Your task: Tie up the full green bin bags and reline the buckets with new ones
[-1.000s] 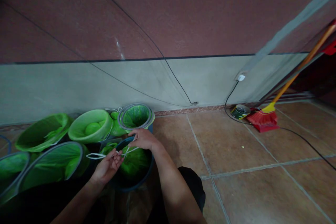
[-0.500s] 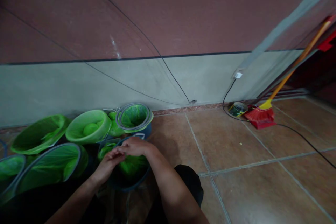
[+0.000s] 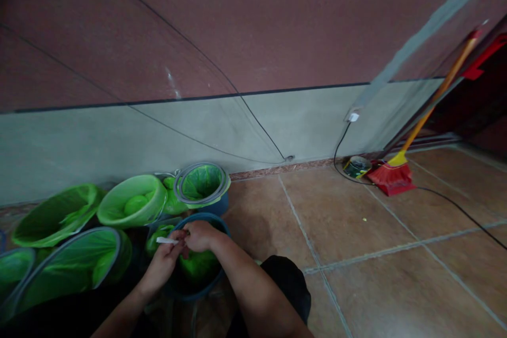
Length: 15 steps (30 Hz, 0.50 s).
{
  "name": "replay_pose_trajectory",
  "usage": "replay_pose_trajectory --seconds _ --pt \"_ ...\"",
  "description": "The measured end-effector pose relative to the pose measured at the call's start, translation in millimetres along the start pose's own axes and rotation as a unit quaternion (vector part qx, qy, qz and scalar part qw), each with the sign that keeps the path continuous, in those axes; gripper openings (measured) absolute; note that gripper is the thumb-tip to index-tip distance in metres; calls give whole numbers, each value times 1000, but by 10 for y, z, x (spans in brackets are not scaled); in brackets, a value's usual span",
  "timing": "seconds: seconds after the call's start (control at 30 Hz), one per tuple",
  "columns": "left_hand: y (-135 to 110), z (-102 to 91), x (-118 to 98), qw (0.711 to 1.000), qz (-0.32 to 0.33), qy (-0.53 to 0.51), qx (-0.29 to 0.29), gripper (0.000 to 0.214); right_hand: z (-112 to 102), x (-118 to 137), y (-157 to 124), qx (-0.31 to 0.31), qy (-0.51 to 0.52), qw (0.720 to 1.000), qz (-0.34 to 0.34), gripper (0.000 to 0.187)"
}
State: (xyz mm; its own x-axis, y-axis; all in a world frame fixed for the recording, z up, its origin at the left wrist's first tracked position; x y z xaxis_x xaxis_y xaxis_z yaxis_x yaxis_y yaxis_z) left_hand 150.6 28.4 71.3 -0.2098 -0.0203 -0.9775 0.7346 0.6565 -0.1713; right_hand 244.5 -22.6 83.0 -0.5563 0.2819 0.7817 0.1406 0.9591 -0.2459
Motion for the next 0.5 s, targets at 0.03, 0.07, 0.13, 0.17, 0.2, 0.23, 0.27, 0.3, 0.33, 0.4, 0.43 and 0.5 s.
replay_pose_trajectory --seconds 0.03,0.07,0.13,0.17,0.2,0.23,0.27,0.3,0.33,0.4,0.43,0.5 --pt "8 -10 38 1000 -20 -20 -10 11 0 -10 -10 2 -7 1000 11 16" --pt "16 -21 78 998 -39 -37 -20 11 -9 -17 -22 4 -20 1000 21 16" --pt "27 -36 145 995 -67 -61 -32 10 -29 -18 -48 9 -59 998 37 17" --pt "29 -41 168 994 -75 -70 -34 11 -44 -13 -63 7 -78 996 41 19" --pt "29 -45 184 993 -81 -78 -35 15 -68 -3 -77 -1 -93 995 45 21" --pt "24 -48 197 992 -88 -88 -34 19 -92 6 -93 -11 -105 993 49 22" --pt "15 -54 210 990 -96 -100 -37 24 -115 15 -109 -23 -114 992 54 24" --pt "3 -61 224 987 -105 -113 -41 28 -134 21 -125 -32 -121 990 60 25" --pt "-10 -68 238 984 -116 -127 -47 31 -149 27 -140 -39 -127 989 67 26" --pt "-34 -76 269 976 -139 -158 -59 32 -171 48 -162 -47 -137 987 69 27" --pt "-43 -81 286 971 -151 -173 -66 29 -177 56 -168 -48 -141 987 69 26" --pt "-57 -90 329 959 -180 -202 -79 21 -187 62 -168 -51 -144 986 66 24"
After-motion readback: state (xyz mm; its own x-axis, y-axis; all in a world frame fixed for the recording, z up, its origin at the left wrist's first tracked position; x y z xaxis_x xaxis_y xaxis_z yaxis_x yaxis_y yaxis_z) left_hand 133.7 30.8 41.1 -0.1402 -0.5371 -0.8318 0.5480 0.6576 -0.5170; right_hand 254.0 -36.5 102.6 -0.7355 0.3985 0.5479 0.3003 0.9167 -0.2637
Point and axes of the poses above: each hand's wrist, its own y-axis towards the middle knuckle, its own z-axis out of the palm, x = y × z, the point moved 8 cm from there along y, towards the middle knuckle, and after that the axes turned 2 degrees about y, right-handed, at the moved point
